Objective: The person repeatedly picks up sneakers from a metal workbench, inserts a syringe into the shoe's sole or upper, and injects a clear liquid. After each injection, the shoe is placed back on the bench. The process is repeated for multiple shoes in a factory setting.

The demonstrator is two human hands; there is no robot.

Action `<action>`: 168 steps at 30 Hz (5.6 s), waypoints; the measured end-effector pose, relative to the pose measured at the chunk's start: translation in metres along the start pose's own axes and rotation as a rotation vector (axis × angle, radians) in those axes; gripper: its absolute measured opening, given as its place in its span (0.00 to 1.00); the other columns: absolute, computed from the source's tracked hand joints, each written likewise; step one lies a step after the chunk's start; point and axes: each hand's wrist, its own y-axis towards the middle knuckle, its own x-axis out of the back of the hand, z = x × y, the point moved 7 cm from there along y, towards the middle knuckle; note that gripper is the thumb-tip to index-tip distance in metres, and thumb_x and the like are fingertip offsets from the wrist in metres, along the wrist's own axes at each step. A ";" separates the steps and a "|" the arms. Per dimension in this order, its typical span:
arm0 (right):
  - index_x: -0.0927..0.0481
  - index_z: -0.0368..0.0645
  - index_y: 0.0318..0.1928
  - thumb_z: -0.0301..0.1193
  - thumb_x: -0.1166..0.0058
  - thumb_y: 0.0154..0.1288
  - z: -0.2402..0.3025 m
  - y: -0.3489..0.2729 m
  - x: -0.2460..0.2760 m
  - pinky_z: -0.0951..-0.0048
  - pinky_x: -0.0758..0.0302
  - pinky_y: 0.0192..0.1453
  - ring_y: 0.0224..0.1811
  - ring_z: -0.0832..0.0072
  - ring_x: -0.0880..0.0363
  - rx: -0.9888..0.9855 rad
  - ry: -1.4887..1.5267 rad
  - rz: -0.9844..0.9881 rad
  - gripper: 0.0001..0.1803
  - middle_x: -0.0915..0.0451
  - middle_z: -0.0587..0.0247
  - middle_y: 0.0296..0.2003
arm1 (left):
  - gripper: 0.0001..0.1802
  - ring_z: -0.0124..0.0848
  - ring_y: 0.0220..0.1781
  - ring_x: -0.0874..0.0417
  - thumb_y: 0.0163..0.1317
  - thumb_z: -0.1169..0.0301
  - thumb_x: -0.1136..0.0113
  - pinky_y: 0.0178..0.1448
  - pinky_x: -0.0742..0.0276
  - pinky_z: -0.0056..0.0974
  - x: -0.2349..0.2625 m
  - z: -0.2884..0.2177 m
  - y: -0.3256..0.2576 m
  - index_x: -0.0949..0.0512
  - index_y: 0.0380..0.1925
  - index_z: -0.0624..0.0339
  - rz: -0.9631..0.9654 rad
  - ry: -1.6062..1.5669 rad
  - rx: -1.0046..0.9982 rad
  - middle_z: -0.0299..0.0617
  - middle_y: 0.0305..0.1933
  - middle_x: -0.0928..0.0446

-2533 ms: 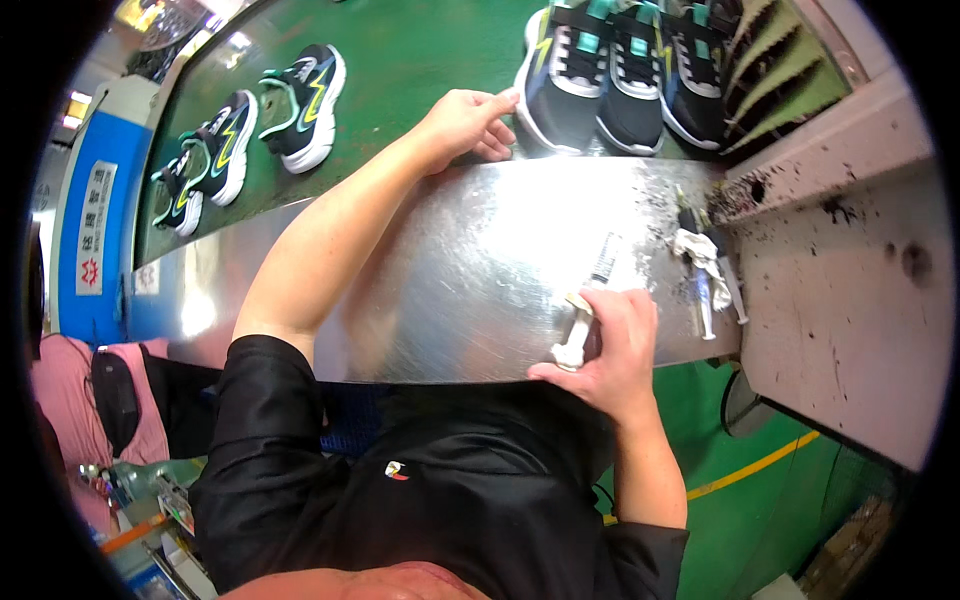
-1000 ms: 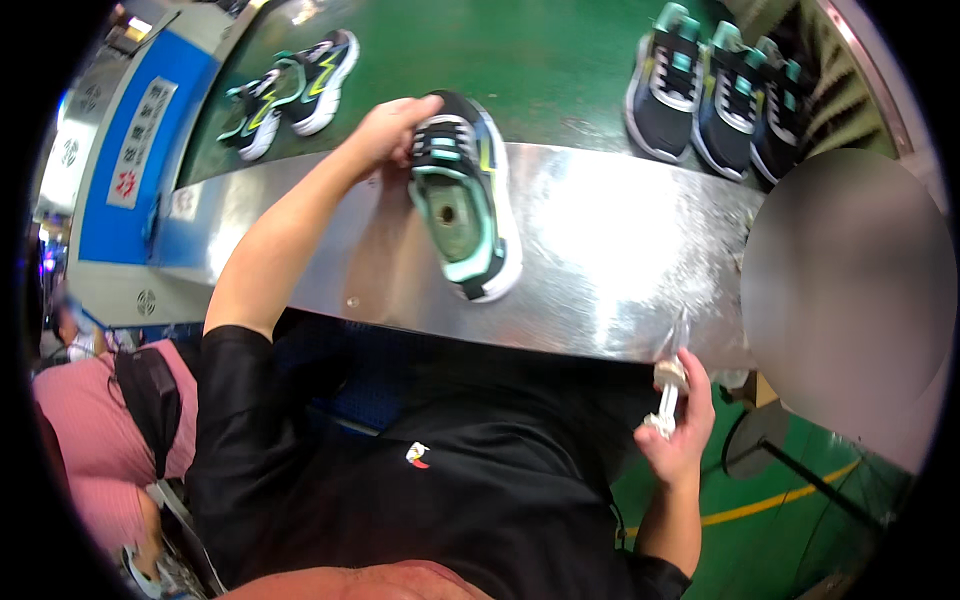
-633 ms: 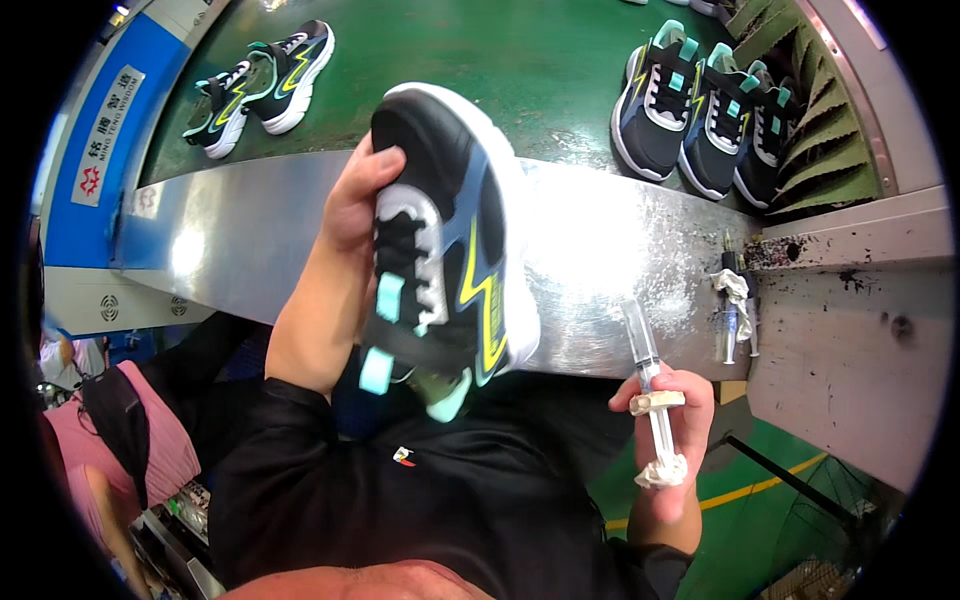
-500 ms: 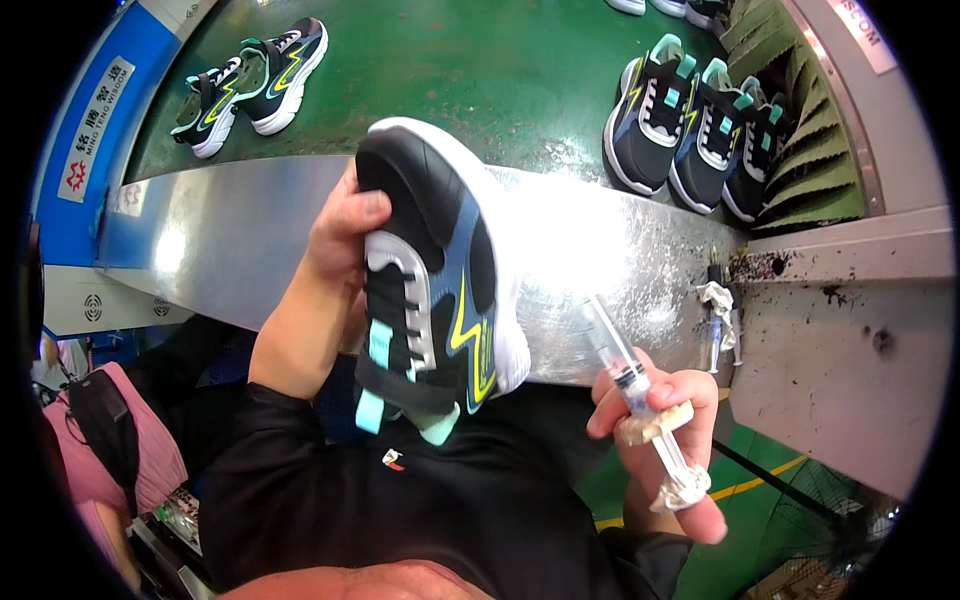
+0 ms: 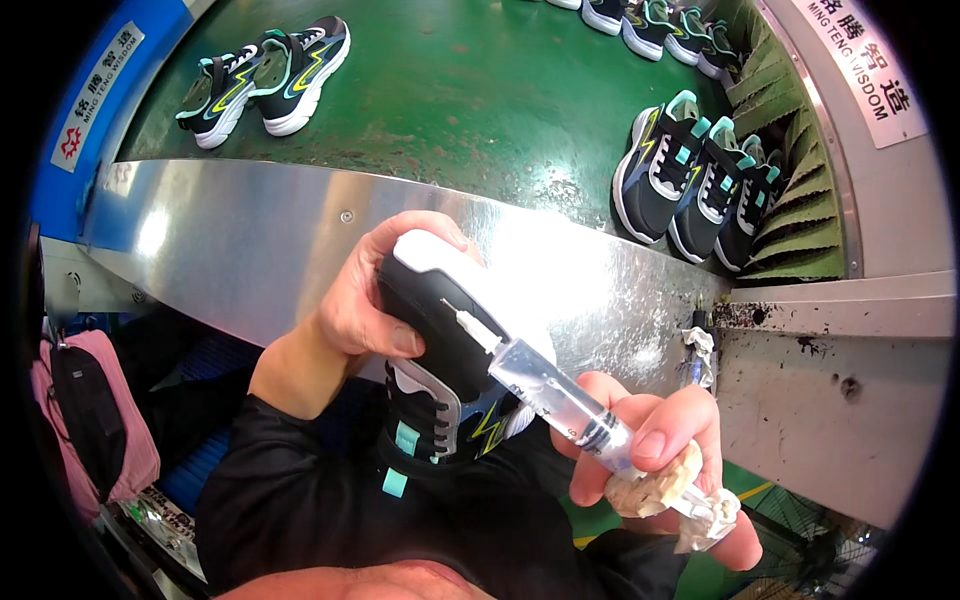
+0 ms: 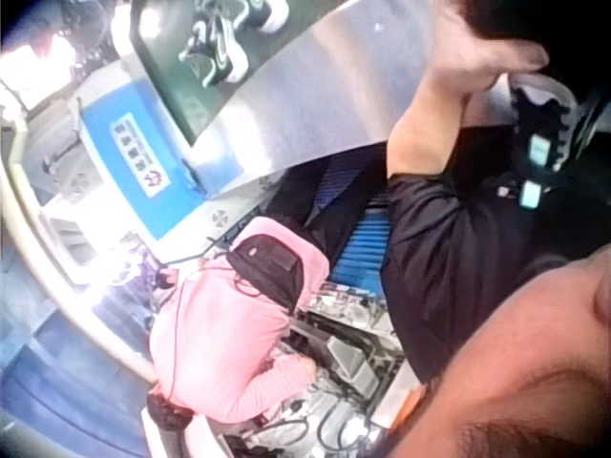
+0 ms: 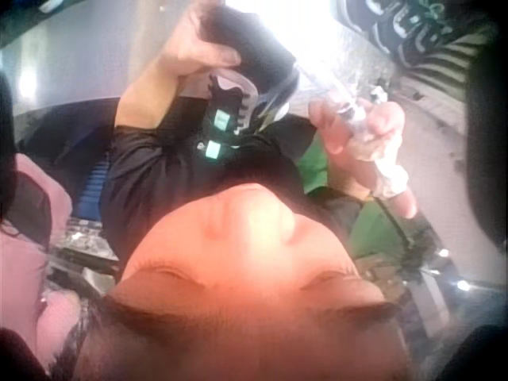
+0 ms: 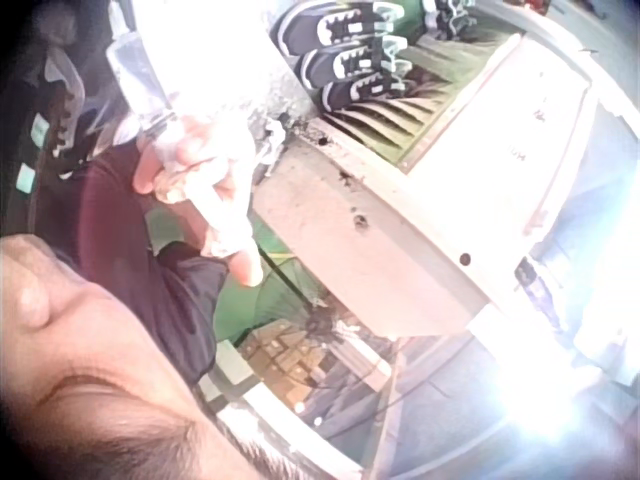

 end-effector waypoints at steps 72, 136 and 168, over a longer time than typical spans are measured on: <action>0.30 0.43 0.50 0.66 0.38 0.40 -0.058 -0.078 0.062 0.73 0.39 0.35 0.36 0.67 0.33 0.052 -0.037 -0.168 0.46 0.23 0.55 0.30 | 0.26 0.43 0.44 0.17 0.49 0.73 0.41 0.48 0.19 0.41 0.043 0.008 0.015 0.30 0.51 0.70 -0.214 -0.133 0.031 0.55 0.46 0.22; 0.24 0.37 0.47 0.59 0.32 0.37 -0.099 -0.138 0.072 0.72 0.39 0.34 0.29 0.71 0.30 0.132 -0.350 -0.150 0.43 0.19 0.63 0.37 | 0.22 0.42 0.49 0.20 0.65 0.65 0.53 0.54 0.24 0.44 0.137 -0.027 -0.093 0.33 0.55 0.66 -0.656 0.467 0.292 0.51 0.51 0.25; 0.23 0.37 0.46 0.57 0.29 0.34 -0.102 -0.133 0.057 0.71 0.39 0.34 0.29 0.69 0.30 0.107 -0.499 -0.151 0.43 0.20 0.62 0.40 | 0.45 0.40 0.64 0.31 0.41 0.76 0.38 0.69 0.38 0.42 0.022 0.087 -0.194 0.45 0.64 0.70 -0.580 -0.130 0.474 0.53 0.62 0.35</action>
